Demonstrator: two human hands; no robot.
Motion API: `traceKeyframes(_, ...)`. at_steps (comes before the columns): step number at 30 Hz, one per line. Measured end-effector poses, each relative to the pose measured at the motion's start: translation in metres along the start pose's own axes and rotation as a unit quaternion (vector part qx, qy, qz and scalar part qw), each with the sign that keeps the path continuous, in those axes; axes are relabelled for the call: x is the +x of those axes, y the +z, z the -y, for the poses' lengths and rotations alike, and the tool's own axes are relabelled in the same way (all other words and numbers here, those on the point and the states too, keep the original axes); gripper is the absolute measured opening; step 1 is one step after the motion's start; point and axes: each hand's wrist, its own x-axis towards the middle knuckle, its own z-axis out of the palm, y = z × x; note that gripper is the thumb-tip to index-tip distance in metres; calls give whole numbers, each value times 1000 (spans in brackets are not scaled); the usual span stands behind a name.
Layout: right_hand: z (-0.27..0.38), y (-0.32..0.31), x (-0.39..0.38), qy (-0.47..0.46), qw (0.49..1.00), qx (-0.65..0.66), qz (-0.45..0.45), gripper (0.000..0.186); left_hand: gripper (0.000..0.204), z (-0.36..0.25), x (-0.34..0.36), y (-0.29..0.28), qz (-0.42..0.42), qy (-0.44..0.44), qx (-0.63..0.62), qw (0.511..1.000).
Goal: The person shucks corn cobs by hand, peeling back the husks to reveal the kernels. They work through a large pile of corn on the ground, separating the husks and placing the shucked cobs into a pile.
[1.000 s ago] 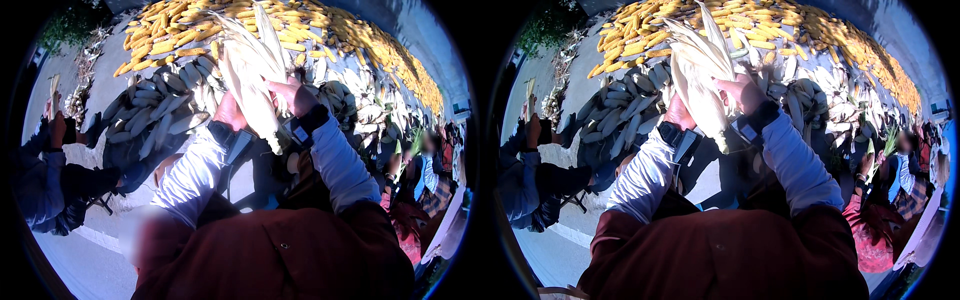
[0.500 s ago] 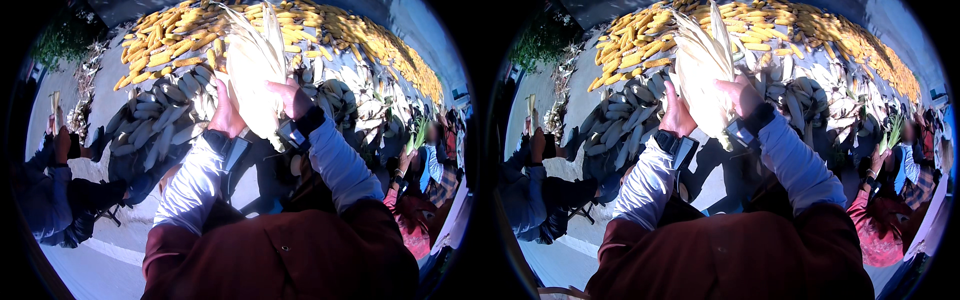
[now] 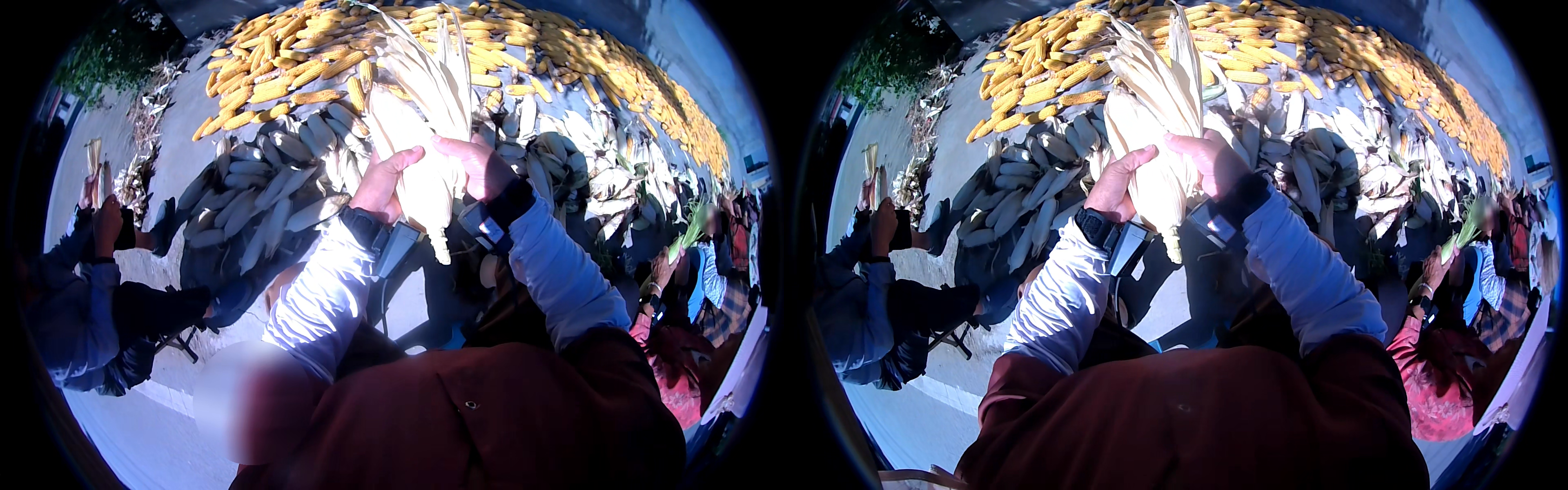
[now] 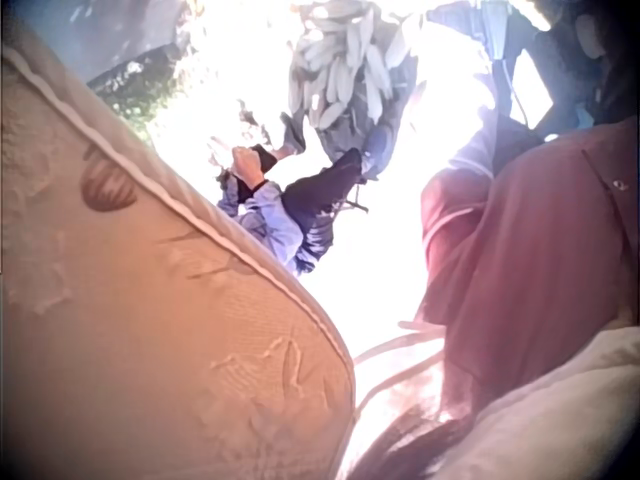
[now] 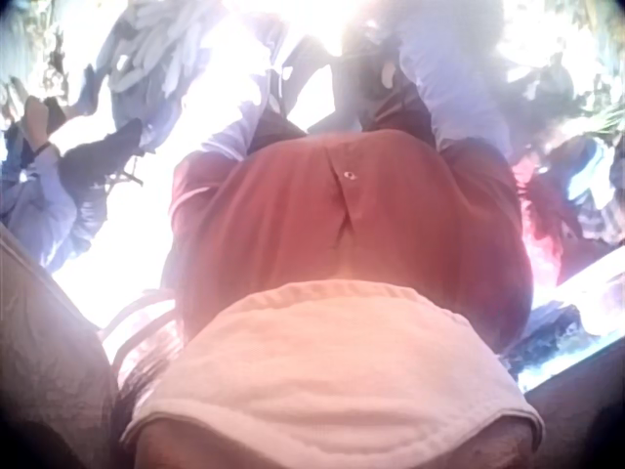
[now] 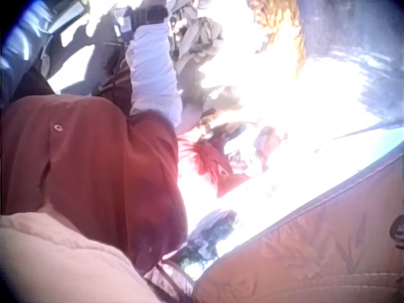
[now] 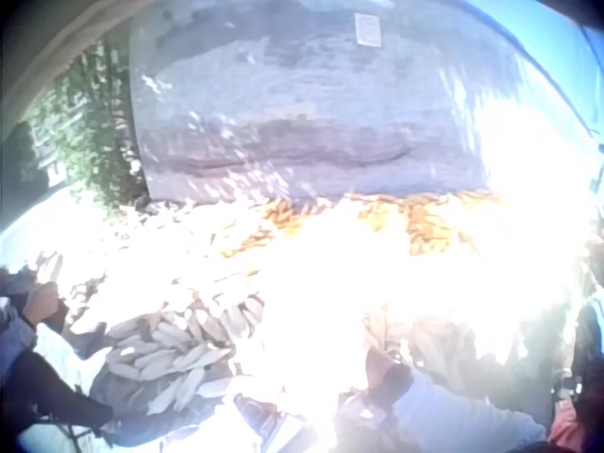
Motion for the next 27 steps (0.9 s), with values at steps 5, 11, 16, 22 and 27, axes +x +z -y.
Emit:
traceKeyframes(5,0,-5,0,31,999,-27,3,36,42,-2,-3,1,-10,-11,-13,1000)
traceKeyframes(11,5,0,-4,43,998,-33,24,35,44,2,-5,4,13,23,-29,999)
traceKeyframes(16,4,-4,-5,51,998,-35,11,33,61,6,-3,6,-5,24,0,1000)
traceKeyframes(22,0,-5,-4,51,999,-19,-5,33,58,6,-3,5,0,21,-18,1000)
traceKeyframes(27,4,-2,-4,49,998,-11,46,35,41,9,-1,4,12,38,-1,999)
